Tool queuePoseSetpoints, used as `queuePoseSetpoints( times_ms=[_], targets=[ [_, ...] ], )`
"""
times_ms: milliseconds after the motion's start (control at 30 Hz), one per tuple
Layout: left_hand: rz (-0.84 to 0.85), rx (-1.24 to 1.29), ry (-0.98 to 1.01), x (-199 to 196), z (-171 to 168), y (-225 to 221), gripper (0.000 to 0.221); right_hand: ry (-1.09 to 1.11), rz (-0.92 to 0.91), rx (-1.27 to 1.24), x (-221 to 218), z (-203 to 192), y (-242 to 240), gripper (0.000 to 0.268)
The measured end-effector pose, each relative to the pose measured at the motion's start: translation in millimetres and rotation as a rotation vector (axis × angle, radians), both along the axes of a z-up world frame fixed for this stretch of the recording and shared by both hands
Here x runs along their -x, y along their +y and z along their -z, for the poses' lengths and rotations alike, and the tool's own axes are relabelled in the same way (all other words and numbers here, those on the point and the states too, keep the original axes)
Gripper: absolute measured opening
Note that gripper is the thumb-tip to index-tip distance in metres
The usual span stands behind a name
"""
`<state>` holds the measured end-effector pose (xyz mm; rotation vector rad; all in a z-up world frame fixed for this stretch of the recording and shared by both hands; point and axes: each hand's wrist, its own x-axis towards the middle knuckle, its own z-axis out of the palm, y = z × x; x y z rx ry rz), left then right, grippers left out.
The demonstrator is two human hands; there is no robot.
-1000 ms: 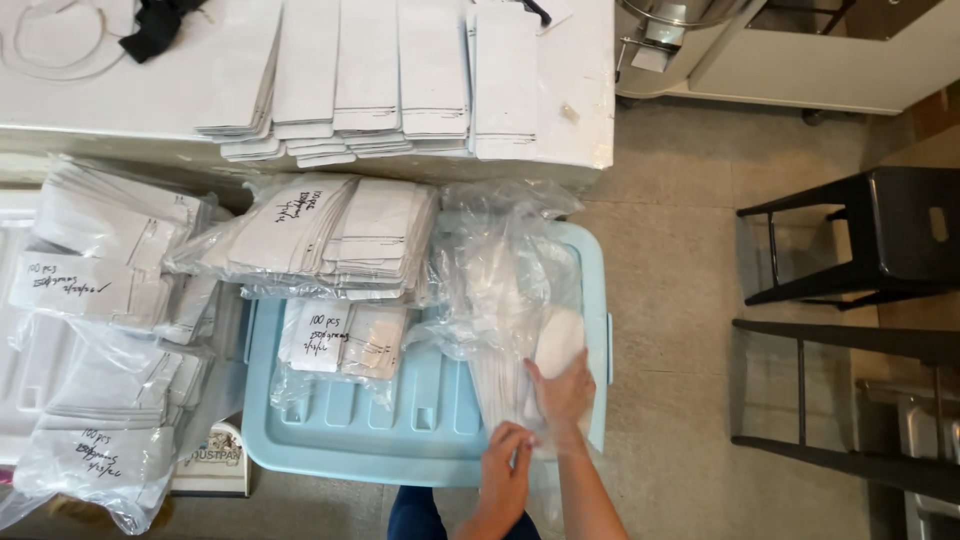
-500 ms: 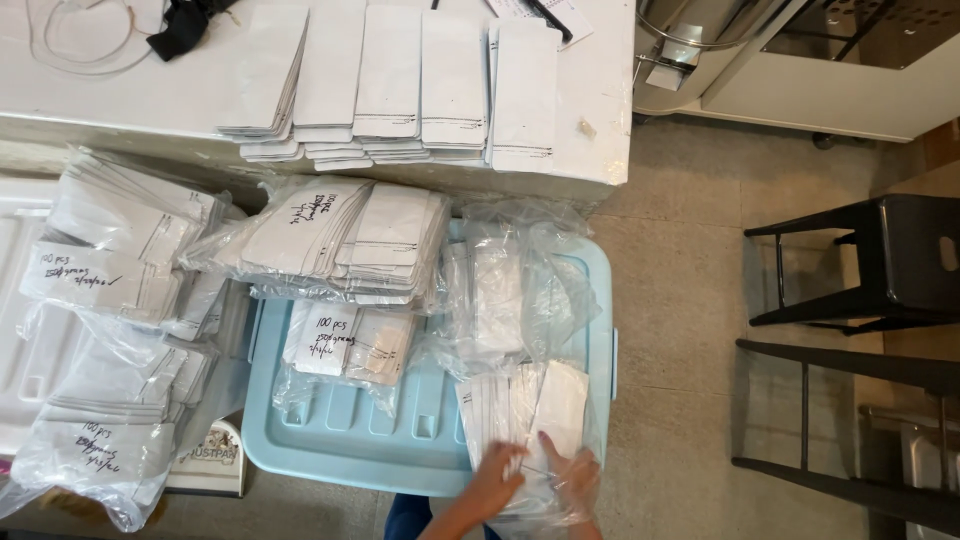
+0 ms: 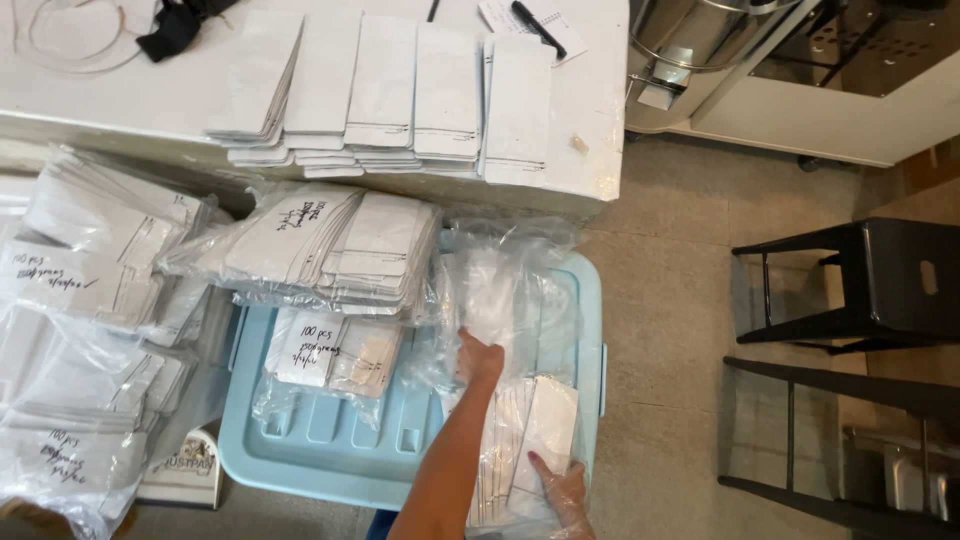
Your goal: The person organizes stacks of white packets on a table and places them into a large plastic bin.
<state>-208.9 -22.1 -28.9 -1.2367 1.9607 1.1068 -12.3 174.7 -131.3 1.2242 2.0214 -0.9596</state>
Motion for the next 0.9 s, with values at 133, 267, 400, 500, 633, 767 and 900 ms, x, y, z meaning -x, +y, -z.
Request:
queuePoseSetpoints(
  times_ms=[133,267,400,500,633,767,900],
  targets=[
    [0.136,0.216,0.129,-36,23,-29,0.067,-0.018,-0.051,-0.022,-1,7,3,0.128],
    [-0.006,-0.184,0.577,-87,-51,-67,0.054,0.049,-0.072,-0.044,-4,26,8,0.12],
    [-0.027,-0.458,0.578,-105,-158,-112,0.045,0.042,-0.157,-0.096,-3,46,13,0.121],
    [-0.025,-0.407,0.731,-116,-195,-166,0.038,-0.072,-0.147,-0.092,3,40,10,0.123],
    [-0.364,-0.007,1.296,-133,-243,-267,0.025,-0.176,-0.177,-0.204,8,39,8,0.127],
    [-0.833,0.276,1.506,-138,-293,-361,0.019,-0.131,-0.103,-0.221,12,34,3,0.126],
    [-0.832,0.457,1.486,-129,-279,-452,0.03,-0.043,-0.005,-0.287,5,43,-5,0.123]
  ],
)
